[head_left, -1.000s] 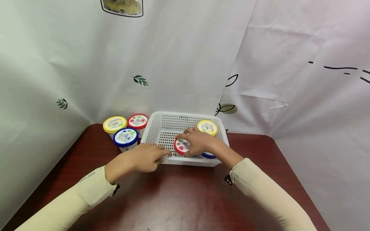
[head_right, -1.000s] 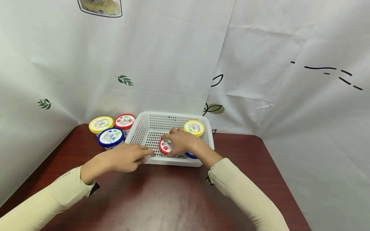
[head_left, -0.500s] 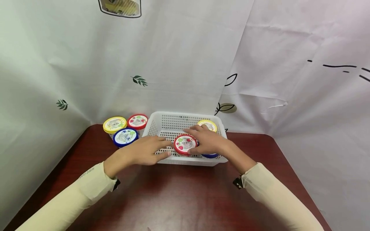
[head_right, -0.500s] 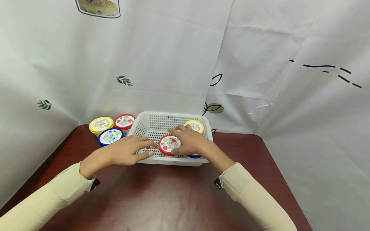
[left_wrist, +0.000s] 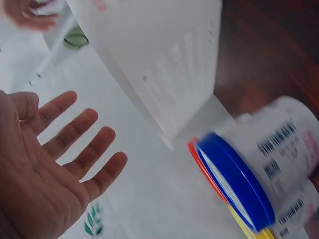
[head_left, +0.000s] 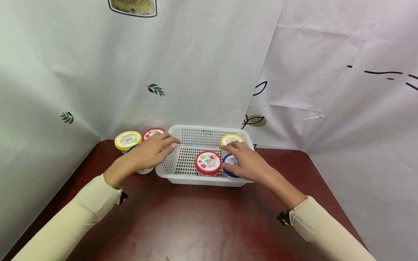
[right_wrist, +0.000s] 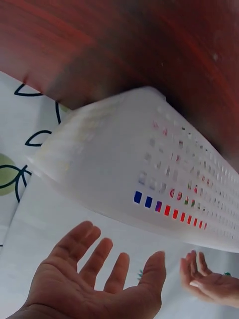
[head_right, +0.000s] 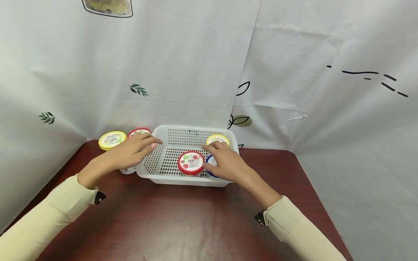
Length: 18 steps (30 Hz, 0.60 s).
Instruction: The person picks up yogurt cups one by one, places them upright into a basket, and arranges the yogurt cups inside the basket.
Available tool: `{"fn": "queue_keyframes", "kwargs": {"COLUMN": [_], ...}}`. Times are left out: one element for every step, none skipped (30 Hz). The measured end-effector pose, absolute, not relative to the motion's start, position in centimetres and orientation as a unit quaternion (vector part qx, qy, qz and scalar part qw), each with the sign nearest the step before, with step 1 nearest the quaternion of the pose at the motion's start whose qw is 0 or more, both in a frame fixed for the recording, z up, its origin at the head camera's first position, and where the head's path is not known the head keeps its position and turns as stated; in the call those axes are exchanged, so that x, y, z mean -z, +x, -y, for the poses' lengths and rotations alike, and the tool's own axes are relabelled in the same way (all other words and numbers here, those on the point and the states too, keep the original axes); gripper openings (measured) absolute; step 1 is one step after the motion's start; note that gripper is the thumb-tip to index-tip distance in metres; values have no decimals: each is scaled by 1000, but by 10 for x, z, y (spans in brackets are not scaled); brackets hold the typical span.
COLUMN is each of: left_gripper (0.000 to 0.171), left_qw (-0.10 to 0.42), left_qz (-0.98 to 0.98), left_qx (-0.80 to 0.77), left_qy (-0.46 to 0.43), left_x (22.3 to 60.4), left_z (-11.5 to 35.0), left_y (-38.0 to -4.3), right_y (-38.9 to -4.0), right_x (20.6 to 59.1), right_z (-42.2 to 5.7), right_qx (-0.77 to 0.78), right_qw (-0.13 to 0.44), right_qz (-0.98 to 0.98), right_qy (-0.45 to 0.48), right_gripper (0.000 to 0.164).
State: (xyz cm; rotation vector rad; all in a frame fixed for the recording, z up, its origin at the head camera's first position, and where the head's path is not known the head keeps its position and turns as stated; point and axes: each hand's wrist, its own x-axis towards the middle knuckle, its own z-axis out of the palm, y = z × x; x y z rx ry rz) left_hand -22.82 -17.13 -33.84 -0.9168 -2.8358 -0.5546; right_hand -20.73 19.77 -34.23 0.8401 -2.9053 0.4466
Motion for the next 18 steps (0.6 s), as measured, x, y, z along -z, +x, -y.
{"fn": "queue_keyframes", "kwargs": {"left_gripper": [43,43,43,43,42,42,41,40,40,40,41,42,43,44,45,46,47,49], "left_qw": [59,63,65,68,70,71,72,72,70,67,63,59,54,49,44,39,32,26], "left_qz": [935,937,940,941,943,944,946,948,950,952,954,957,959,962,965,967,970,973], "left_qx": [184,185,182,181,180,179,176,173,171,171,170,166,162,157,152,145,138,130], "left_qy": [-296,-290,-282,-277,-272,-267,-263,-258,-252,-246,-238,-232,-226,-219,-211,-204,-196,-188], "left_x": [338,337,336,336,336,336,336,336,337,338,340,341,343,345,346,348,350,351], "left_z": [175,179,183,187,191,194,197,200,204,206,209,213,216,219,221,225,227,230], "left_y": [-230,-232,-234,-236,-237,-239,-241,-242,-244,-245,-247,-248,-250,-251,-252,-252,-252,-252], "right_y": [-205,-203,-201,-199,-197,-195,-194,-192,-191,-189,-188,-186,-185,-184,-183,-182,-181,-180], "right_x": [343,343,344,345,345,346,347,348,349,349,350,351,353,354,355,356,358,359], "right_z": [-200,-201,-203,-205,-208,-210,-212,-214,-216,-218,-220,-222,-223,-225,-226,-227,-229,-230], "right_qx": [-151,-153,-154,-155,-154,-152,-148,-144,-141,-139,-136,-135,-133,-133,-132,-131,-130,-130], "right_qw": [48,54,61,69,77,84,91,96,100,101,102,101,100,99,98,98,97,99], "right_qz": [949,949,948,947,947,946,945,945,945,945,945,946,946,946,946,946,945,943], "right_qy": [272,271,271,272,273,274,277,278,279,278,278,278,278,278,279,281,285,289], "right_gripper": [63,60,58,55,52,50,48,46,45,43,41,40,39,38,36,35,35,35]}}
